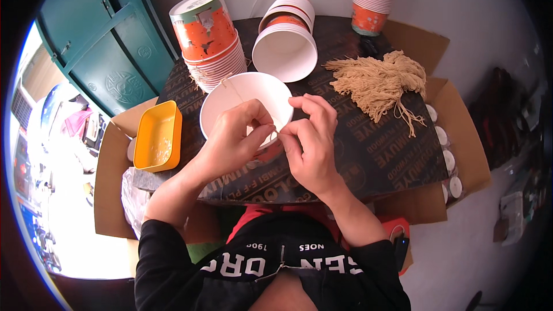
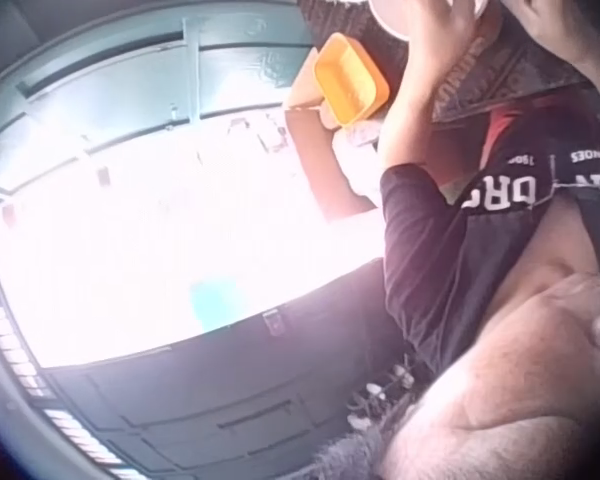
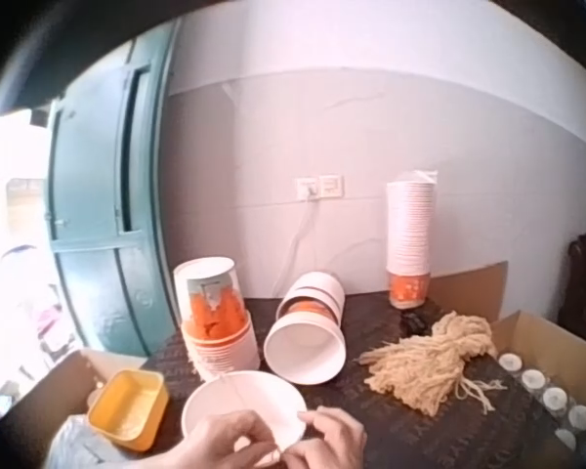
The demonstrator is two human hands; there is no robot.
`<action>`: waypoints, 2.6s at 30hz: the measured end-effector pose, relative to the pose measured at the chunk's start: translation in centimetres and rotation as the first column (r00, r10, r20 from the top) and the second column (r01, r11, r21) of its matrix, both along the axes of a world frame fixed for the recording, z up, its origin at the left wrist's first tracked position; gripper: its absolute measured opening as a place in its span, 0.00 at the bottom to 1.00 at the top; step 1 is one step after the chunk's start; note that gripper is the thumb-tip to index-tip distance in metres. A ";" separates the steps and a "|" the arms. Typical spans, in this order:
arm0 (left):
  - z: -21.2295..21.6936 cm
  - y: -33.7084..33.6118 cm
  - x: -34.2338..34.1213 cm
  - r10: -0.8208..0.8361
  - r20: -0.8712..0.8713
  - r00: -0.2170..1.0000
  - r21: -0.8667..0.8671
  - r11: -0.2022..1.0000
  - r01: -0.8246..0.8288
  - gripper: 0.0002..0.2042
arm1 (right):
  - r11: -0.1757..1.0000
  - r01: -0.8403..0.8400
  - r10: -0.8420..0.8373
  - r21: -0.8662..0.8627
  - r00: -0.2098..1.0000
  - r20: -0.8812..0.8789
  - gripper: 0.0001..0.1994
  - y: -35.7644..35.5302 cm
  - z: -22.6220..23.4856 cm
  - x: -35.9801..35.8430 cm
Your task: Attaching a thin string or cord to a large paper cup.
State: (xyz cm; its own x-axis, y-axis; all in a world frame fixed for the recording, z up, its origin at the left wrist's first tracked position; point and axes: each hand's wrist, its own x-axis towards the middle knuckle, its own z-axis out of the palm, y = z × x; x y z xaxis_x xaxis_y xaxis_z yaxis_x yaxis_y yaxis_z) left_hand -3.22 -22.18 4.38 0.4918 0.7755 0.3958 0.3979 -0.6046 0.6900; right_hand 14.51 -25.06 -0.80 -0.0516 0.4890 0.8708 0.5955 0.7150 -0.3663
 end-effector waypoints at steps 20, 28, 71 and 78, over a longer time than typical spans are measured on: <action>1.2 0.3 0.1 0.024 -0.015 1.000 -0.157 0.987 -0.026 0.04 | 0.916 -0.351 0.303 -0.193 0.923 -0.239 0.07 -0.7 0.2 0.7; 1.4 -0.8 0.1 0.039 -0.031 0.999 0.007 0.999 -0.039 0.04 | 0.814 -0.515 0.351 -0.270 0.806 -0.477 0.04 -0.3 -0.6 -0.4; -0.3 -1.5 -0.3 -0.041 -0.183 0.982 0.355 0.929 0.105 0.10 | 0.781 -0.545 0.278 -0.304 0.740 -0.612 0.01 -1.6 -1.4 -0.6; -0.5 -1.4 -0.2 -0.053 -0.179 0.982 0.417 0.900 0.124 0.09 | 0.774 -0.540 0.245 -0.331 0.737 -0.630 0.02 -1.8 -1.2 -0.9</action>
State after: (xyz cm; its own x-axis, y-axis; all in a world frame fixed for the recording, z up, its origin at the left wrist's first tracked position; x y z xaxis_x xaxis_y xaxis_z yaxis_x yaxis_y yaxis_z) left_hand -3.44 -23.60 3.92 0.6348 0.5012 0.5881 0.4117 -0.8634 0.2914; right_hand 13.61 -26.81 -1.95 0.0518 0.8746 0.4820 -0.0968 0.4848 -0.8693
